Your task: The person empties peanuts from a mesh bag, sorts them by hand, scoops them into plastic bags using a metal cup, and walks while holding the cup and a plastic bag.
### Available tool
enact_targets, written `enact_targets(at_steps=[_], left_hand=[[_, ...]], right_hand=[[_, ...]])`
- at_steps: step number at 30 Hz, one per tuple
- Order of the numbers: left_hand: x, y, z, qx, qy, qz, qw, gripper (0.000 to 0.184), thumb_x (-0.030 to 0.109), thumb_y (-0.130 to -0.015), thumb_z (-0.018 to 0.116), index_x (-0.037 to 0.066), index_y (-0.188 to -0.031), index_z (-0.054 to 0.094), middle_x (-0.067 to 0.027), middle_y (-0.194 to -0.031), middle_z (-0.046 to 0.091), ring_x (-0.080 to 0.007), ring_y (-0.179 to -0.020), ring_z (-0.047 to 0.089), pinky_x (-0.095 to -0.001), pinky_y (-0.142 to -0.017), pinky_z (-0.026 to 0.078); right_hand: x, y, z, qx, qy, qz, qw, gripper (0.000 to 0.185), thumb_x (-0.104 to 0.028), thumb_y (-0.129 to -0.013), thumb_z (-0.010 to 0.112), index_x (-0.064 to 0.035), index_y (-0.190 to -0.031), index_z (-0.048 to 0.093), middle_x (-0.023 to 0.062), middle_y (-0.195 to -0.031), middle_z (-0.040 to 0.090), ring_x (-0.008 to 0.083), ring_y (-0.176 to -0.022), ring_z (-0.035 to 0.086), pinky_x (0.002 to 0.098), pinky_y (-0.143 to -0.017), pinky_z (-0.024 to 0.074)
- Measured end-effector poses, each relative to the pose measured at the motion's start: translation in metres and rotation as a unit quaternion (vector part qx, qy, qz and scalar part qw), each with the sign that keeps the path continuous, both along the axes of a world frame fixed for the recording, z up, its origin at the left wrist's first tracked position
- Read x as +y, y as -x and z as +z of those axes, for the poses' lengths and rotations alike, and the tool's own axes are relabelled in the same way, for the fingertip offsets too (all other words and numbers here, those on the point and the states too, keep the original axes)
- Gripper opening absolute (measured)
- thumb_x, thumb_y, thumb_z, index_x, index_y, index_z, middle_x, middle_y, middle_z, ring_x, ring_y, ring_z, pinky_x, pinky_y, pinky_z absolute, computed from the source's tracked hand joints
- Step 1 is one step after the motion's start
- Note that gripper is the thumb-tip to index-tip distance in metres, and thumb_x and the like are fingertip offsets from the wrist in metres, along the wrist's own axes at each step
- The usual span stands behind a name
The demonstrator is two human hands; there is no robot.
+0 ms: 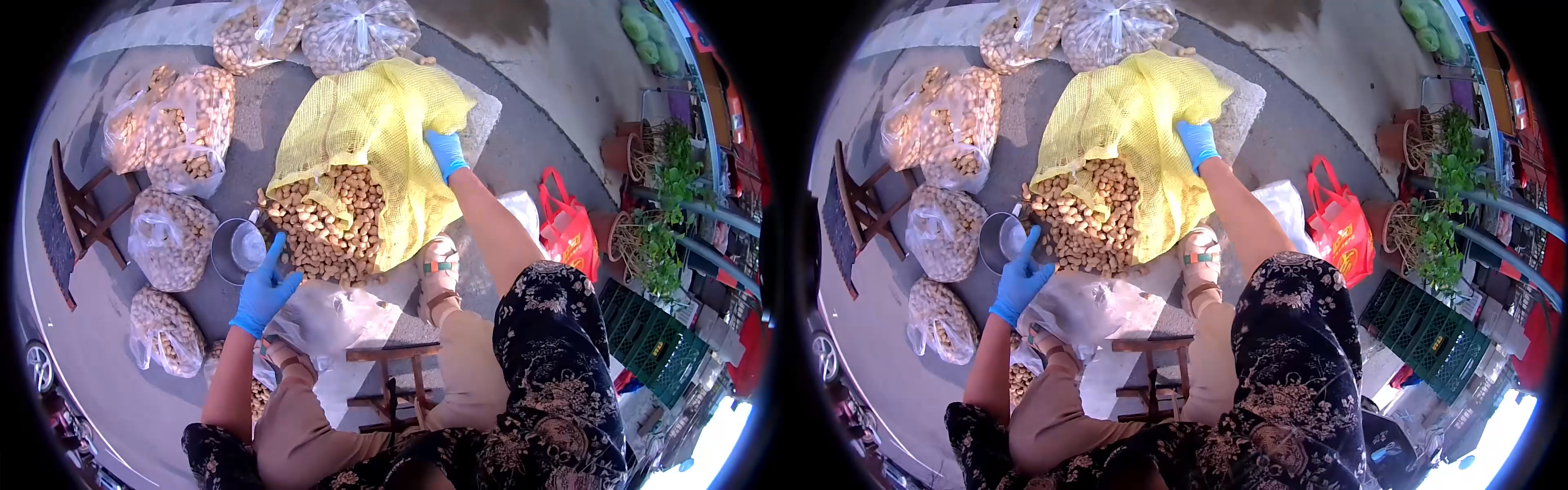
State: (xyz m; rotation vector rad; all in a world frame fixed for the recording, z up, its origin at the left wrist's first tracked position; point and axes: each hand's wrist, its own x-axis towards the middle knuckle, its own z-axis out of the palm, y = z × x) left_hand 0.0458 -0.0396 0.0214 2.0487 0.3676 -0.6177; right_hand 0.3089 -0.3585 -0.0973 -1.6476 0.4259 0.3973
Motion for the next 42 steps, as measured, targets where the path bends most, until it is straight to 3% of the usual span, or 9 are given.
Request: enact_targets(at_steps=[4,8,11,13,17,21,27,36,42], left_hand=[[-0.028,-0.026,0.029,-0.083,-0.057,-0.006,0.995,0.096,0.023,-0.07,0.073,0.017,-0.145,0.015,-0.0018,-0.059,0.043,-0.0125,-0.052,0.044,-0.0291,-0.052,0.042],[-0.032,-0.023,0.003,-0.236,-0.173,-0.189,0.937,0.089,0.031,-0.068,0.075,0.019,-0.142,0.026,-0.0077,-0.068,0.054,-0.023,-0.063,0.06,-0.0345,-0.057,0.049],[-0.027,0.007,-0.008,-0.109,-0.189,-0.204,0.955,0.046,0.034,-0.071,0.07,0.016,-0.111,0.057,-0.0122,-0.073,0.061,-0.0304,-0.071,0.063,-0.0391,-0.061,0.051],[-0.028,0.015,-0.003,-0.032,-0.167,-0.173,0.97,0.026,0.035,-0.072,0.066,0.012,-0.083,0.066,-0.0141,-0.073,0.064,-0.0335,-0.069,0.063,-0.0415,-0.062,0.051],[-0.019,0.041,-0.012,0.063,-0.105,-0.275,0.954,0.033,0.042,-0.07,0.063,0.012,-0.086,0.066,-0.016,-0.077,0.065,-0.0357,-0.072,0.062,-0.0437,-0.066,0.05],[-0.031,0.081,-0.05,0.105,0.051,-0.358,0.927,0.038,0.041,-0.071,0.062,0.013,-0.096,0.065,-0.0168,-0.088,0.065,-0.0358,-0.082,0.062,-0.0417,-0.074,0.049],[-0.037,0.103,-0.079,0.162,0.16,-0.379,0.897,0.045,0.043,-0.074,0.06,0.013,-0.107,0.061,-0.0151,-0.103,0.064,-0.0321,-0.096,0.059,-0.0375,-0.083,0.046],[-0.015,0.087,-0.075,0.142,0.233,-0.31,0.911,0.039,0.037,-0.074,0.059,0.015,-0.106,0.06,-0.0115,-0.107,0.062,-0.0268,-0.102,0.056,-0.0368,-0.087,0.042],[-0.011,0.086,-0.088,0.165,0.257,-0.302,0.903,0.041,0.037,-0.072,0.061,0.014,-0.106,0.059,-0.0125,-0.111,0.06,-0.0271,-0.107,0.052,-0.0392,-0.091,0.039]], right_hand=[[0.08,0.09,0.106,-0.119,0.191,0.389,0.893,0.033,-0.028,-0.074,0.056,0.0045,-0.073,0.059,0.0238,-0.07,0.06,0.0367,-0.065,0.059,0.0422,-0.065,0.047],[0.115,0.186,0.11,-0.194,0.055,0.588,0.783,0.032,-0.033,-0.074,0.056,-0.0019,-0.075,0.062,0.0224,-0.072,0.06,0.0397,-0.067,0.058,0.0445,-0.066,0.0469],[0.1,0.167,0.143,-0.085,-0.011,0.704,0.705,0.039,-0.041,-0.078,0.058,-0.0024,-0.077,0.061,0.0205,-0.083,0.062,0.038,-0.072,0.059,0.0427,-0.065,0.0478],[0.088,0.143,0.138,-0.156,-0.026,0.681,0.715,0.037,-0.04,-0.083,0.059,-0.0024,-0.083,0.062,0.0174,-0.088,0.063,0.0312,-0.077,0.061,0.0381,-0.069,0.0486],[0.055,0.074,0.097,-0.158,0.092,0.356,0.916,0.022,-0.024,-0.084,0.059,-0.0031,-0.089,0.064,0.0152,-0.079,0.062,0.0297,-0.071,0.059,0.0377,-0.068,0.0475],[0.017,-0.002,0.009,-0.305,0.353,0.272,0.842,0.028,-0.02,-0.081,0.057,-0.007,-0.106,0.059,0.0176,-0.1,0.059,0.0338,-0.091,0.058,0.0414,-0.08,0.0472],[0.036,-0.096,0.002,-0.204,0.532,0.293,0.768,0.055,-0.022,-0.078,0.059,-0.0083,-0.128,0.042,0.0165,-0.129,0.043,0.0353,-0.114,0.047,0.0458,-0.093,0.0406],[0.031,-0.204,-0.051,-0.065,0.545,0.35,0.759,0.057,-0.018,-0.078,0.058,-0.0259,-0.132,0.04,0.0147,-0.136,0.037,0.036,-0.119,0.043,0.0437,-0.094,0.042],[0.086,-0.135,-0.067,-0.149,0.402,0.232,0.873,0.022,-0.018,-0.078,0.057,-0.0032,-0.092,0.064,0.0211,-0.08,0.063,0.0336,-0.085,0.061,0.0416,-0.08,0.0473]])
